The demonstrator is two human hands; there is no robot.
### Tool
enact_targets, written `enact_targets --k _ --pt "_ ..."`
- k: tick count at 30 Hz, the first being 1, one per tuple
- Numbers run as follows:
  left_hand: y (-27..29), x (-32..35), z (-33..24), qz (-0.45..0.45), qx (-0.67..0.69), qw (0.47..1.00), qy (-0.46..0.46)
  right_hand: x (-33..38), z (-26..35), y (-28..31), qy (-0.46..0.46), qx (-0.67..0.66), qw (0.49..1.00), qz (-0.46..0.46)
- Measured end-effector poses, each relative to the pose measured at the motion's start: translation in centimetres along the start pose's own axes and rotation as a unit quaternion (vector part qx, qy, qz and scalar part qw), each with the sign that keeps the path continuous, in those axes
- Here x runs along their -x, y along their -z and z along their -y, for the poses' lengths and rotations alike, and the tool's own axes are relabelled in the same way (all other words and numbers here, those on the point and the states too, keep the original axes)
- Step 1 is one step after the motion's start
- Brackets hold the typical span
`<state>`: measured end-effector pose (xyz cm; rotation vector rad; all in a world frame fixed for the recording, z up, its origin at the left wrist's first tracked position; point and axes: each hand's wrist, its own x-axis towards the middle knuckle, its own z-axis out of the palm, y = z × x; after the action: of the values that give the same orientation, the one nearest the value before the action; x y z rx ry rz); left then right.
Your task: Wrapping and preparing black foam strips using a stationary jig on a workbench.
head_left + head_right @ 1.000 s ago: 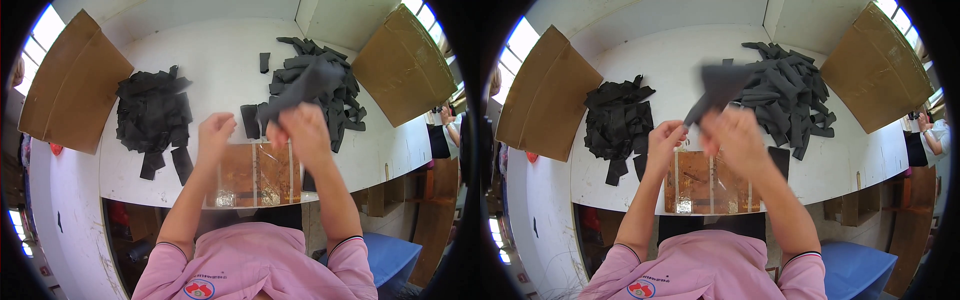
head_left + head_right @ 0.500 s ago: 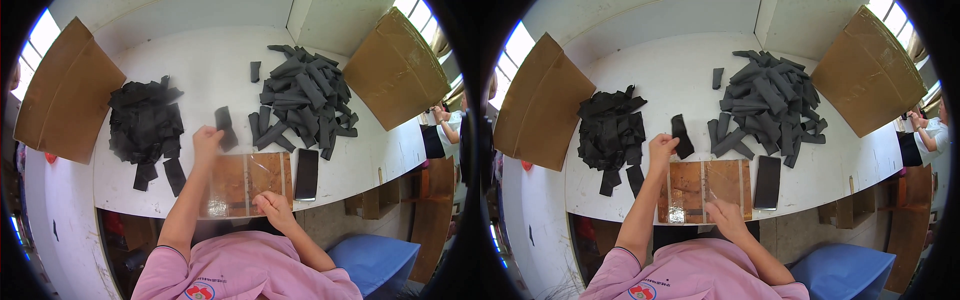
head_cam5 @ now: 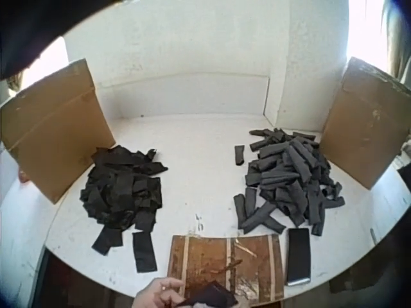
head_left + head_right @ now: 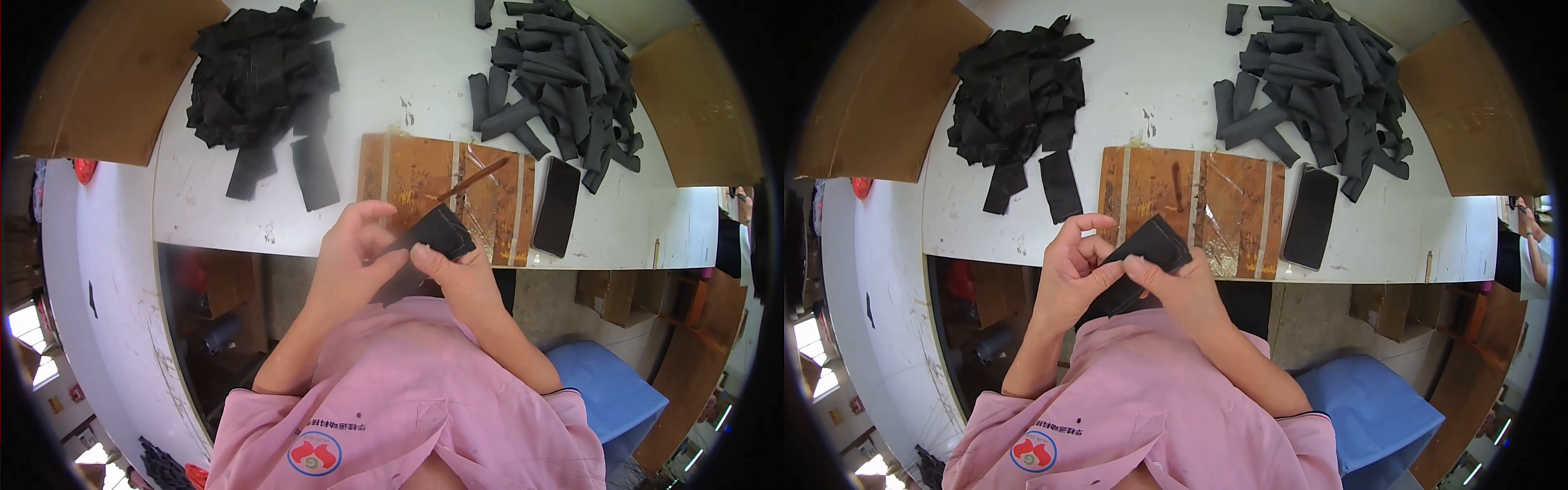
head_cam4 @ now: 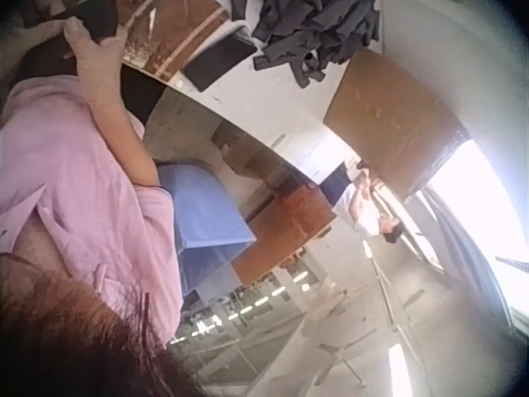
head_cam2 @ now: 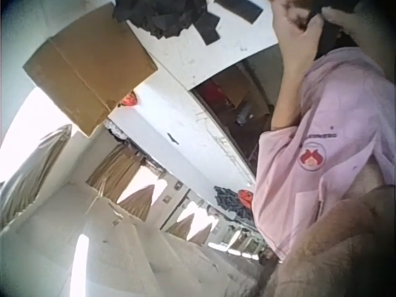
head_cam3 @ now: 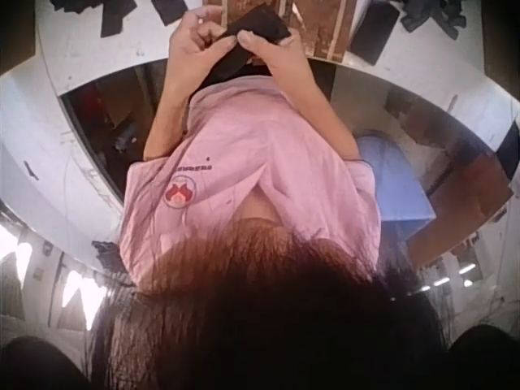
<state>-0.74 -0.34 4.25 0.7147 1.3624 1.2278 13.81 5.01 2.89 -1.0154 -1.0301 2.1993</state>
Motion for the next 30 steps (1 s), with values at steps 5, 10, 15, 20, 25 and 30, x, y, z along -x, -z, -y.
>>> enact_targets --k 5,10,15,20,25,30 --pt "0.2 1.9 1.8 -0.011 0.233 0.972 0.016 0.5 -1.2 0.4 -0.050 -0.234 0.969 -0.066" --pt "0.5 3.5 3.5 0.044 0.253 0.965 0.055 1.0 -2.3 1.3 -0.045 -0.256 0.963 -0.065" --pt "-0.2 4.3 3.7 0.054 0.239 0.968 0.058 1.6 -3.0 1.7 -0.032 -0.248 0.966 -0.058" --pt "-0.6 5.1 4.1 0.042 0.236 0.969 0.059 2.0 -3.4 1.9 -0.039 -0.241 0.969 -0.049" --pt "-0.7 5.8 4.7 0.020 0.253 0.964 0.073 2.4 -4.1 2.2 -0.034 -0.239 0.969 -0.049" --pt "-0.8 6.2 5.4 0.014 0.256 0.964 0.077 2.7 -4.5 2.5 -0.036 -0.224 0.973 -0.051"
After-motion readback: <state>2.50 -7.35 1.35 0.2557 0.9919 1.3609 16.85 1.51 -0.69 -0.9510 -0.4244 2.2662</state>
